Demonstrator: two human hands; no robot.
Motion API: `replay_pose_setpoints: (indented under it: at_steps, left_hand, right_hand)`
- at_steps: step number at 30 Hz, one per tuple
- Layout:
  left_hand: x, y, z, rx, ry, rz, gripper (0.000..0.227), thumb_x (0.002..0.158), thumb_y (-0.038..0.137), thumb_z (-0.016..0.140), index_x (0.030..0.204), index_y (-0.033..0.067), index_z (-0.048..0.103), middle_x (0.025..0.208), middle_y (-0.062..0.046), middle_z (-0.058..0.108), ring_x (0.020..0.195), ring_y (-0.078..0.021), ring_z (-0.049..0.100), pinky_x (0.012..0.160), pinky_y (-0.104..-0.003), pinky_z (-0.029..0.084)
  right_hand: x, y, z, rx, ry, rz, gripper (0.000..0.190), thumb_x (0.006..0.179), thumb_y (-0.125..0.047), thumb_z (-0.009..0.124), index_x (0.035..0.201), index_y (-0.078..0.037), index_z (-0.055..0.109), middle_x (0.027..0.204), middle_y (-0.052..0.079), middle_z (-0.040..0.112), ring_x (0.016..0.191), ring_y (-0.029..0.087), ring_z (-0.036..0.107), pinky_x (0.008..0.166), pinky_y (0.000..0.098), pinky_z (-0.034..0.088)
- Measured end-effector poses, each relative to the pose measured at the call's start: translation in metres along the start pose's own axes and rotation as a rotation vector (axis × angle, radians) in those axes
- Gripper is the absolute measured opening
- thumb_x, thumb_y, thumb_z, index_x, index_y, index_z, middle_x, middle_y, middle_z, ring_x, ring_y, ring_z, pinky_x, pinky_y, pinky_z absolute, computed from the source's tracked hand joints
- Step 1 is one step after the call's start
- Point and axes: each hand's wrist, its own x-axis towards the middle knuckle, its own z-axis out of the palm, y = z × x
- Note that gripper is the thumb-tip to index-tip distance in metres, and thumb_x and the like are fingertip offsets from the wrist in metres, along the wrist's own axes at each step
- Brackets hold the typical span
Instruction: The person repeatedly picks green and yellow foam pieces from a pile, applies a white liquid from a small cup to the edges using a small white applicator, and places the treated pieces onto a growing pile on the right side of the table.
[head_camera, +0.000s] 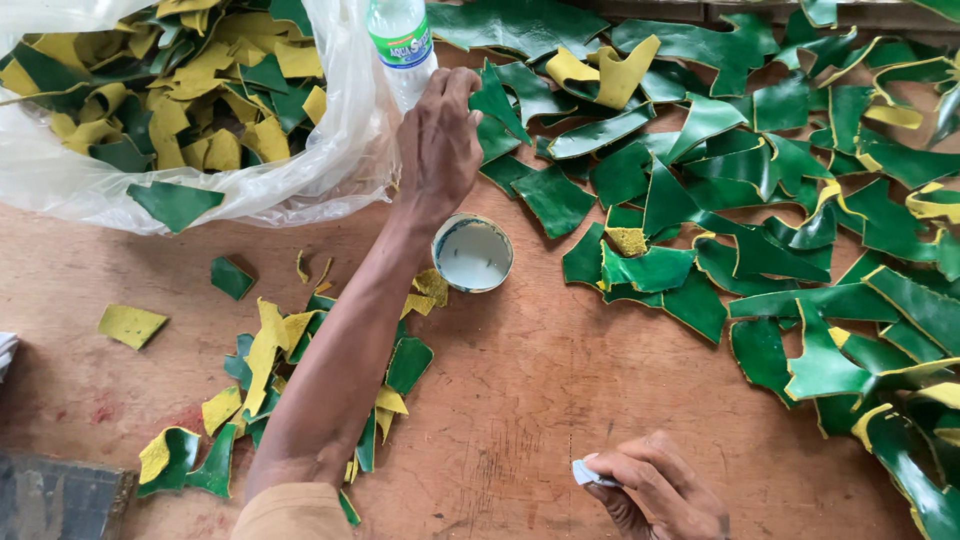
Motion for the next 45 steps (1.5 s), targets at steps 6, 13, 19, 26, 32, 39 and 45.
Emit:
replay_pose_setpoints:
  at_steps: [6,13,19,26,32,39,45]
  left_hand:
    - [0.026,0.004,-0.009,0.135,-0.224,-0.068,0.026,0.08,-0.016,0.061,0.102,-0.0032,0.065,0.109,-0.016,0.068,0.092,-0.03,0.071,0.076,-0.033,0.061]
    - [-0.028,0.044,-0.152,-0.094,-0.372,-0.011,0.029,0.094,-0.002,0.061,0.122,-0.0021,0.067,0.117,-0.021,0.069,0.103,-0.04,0.067,0.089,-0.047,0.053]
    - [-0.087,0.076,-0.236,-0.1,-0.425,-0.201,0.025,0.095,0.005,0.065,0.12,0.0005,0.066,0.117,-0.016,0.07,0.106,-0.0377,0.067,0.091,-0.046,0.051]
    - [-0.17,0.076,-0.258,0.09,-0.196,-0.521,0.026,0.096,0.001,0.06,0.12,0.0045,0.068,0.118,-0.014,0.07,0.111,-0.0326,0.067,0.095,-0.042,0.052]
    - [-0.218,0.073,-0.261,0.067,-0.259,-0.684,0.03,0.094,0.003,0.064,0.124,0.0026,0.067,0.127,-0.016,0.067,0.118,-0.0305,0.065,0.103,-0.04,0.05]
    - [-0.228,0.08,-0.23,0.188,-0.29,-0.442,0.052,0.088,0.002,0.066,0.139,-0.0043,0.058,0.145,-0.022,0.055,0.134,-0.0358,0.05,0.113,-0.045,0.037]
    - [-0.231,0.073,-0.226,0.167,-0.1,-0.612,0.038,0.097,0.005,0.068,0.134,0.0026,0.062,0.139,-0.015,0.059,0.133,-0.0297,0.054,0.116,-0.04,0.046]
  right_hand:
    - [-0.004,0.007,-0.006,-0.034,0.022,-0.006,0.026,0.069,-0.005,0.087,0.092,-0.01,0.075,0.076,0.002,0.068,0.066,0.014,0.064,0.061,0.0257,0.053]
    - [-0.003,0.001,-0.007,-0.077,0.03,-0.04,0.027,0.069,-0.004,0.086,0.092,-0.009,0.074,0.08,0.004,0.068,0.07,0.016,0.065,0.066,0.0281,0.053]
    - [0.002,-0.013,-0.004,-0.076,-0.069,-0.028,0.027,0.07,-0.001,0.084,0.095,-0.009,0.075,0.082,0.004,0.069,0.072,0.017,0.066,0.068,0.0289,0.053]
    - [0.009,-0.022,-0.003,-0.152,-0.158,-0.059,0.027,0.077,0.001,0.081,0.101,-0.01,0.074,0.088,0.004,0.071,0.078,0.016,0.07,0.069,0.0277,0.057]
    - [0.008,-0.015,0.001,-0.178,-0.224,-0.106,0.028,0.079,-0.002,0.083,0.104,-0.012,0.072,0.09,0.005,0.07,0.077,0.017,0.07,0.07,0.0293,0.057]
    - [0.008,-0.025,0.018,-0.242,-0.228,-0.064,0.026,0.08,-0.006,0.084,0.103,-0.013,0.074,0.089,0.005,0.071,0.077,0.018,0.07,0.067,0.0291,0.056]
    - [0.014,-0.035,0.018,-0.271,-0.259,-0.063,0.025,0.08,-0.006,0.081,0.103,-0.012,0.074,0.09,0.006,0.072,0.077,0.017,0.07,0.069,0.0303,0.056]
